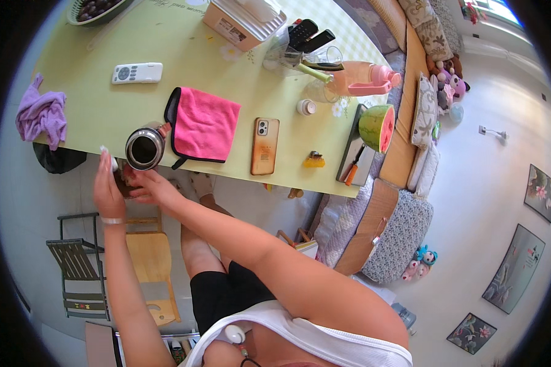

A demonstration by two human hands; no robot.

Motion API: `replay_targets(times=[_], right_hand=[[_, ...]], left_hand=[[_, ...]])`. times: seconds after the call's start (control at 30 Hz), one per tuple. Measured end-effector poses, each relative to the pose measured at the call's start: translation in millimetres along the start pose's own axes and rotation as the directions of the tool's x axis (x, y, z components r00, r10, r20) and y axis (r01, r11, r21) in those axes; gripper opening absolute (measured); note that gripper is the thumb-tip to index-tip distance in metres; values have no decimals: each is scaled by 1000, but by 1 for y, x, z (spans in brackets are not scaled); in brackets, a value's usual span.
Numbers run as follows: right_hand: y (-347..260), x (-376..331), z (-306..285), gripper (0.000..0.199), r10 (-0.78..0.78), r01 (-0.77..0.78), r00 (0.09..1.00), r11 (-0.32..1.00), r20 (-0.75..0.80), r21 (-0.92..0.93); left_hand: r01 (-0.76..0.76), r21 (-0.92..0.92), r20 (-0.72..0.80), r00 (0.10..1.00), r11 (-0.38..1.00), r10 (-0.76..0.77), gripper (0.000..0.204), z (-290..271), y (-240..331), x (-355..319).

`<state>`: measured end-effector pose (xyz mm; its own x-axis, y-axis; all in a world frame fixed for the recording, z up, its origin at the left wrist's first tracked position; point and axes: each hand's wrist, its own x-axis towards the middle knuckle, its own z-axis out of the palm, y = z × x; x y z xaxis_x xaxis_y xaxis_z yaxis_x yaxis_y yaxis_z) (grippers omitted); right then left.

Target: The person cuts a watermelon in half on a cutting board, then scoops out portions of the flesh with a knife. They discard the rind into a bin and later walk to a storage area to retrieve a red mesh bag containing food items.

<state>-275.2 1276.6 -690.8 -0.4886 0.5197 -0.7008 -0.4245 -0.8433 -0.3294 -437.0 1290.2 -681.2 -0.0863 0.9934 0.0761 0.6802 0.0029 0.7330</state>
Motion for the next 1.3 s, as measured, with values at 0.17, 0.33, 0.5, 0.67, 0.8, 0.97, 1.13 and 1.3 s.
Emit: replay_targets(times=[0.17,0.33,0.5,0.67,0.8,0.97,1.13,1.3], right_hand=[[24,31,32,30,-97,97,993,995,60,2],[34,17,39,38,-107,48,956,976,-274,-212],[50,28,12,44,-286,105,942,752,-178,-651],[13,17,21,48,137,-130,990,978,-29,162],[26,16,35,25,-8,3,1000,975,18,222],[26,2,31,40,147,-91,933,980,-329,179],[43,17,-18,42,73,-28,975,977,-209,212],[1,-23,37,63,243,-241,970,931,26,273]], left_hand=[[-136,413,300,954,900,6,53,1,47,-51],[-204,464,422,907,862,-12,65,-8,53,-62],[-200,303,475,879,932,34,76,-31,60,-58],[276,-835,257,961,476,-105,87,-56,74,-50],[355,-935,345,895,-16,-282,88,-13,61,-72],[213,-291,369,924,933,-95,84,-7,69,-73],[128,34,368,920,991,-132,56,-24,78,-77],[-173,364,190,976,915,108,40,-22,52,-53]])
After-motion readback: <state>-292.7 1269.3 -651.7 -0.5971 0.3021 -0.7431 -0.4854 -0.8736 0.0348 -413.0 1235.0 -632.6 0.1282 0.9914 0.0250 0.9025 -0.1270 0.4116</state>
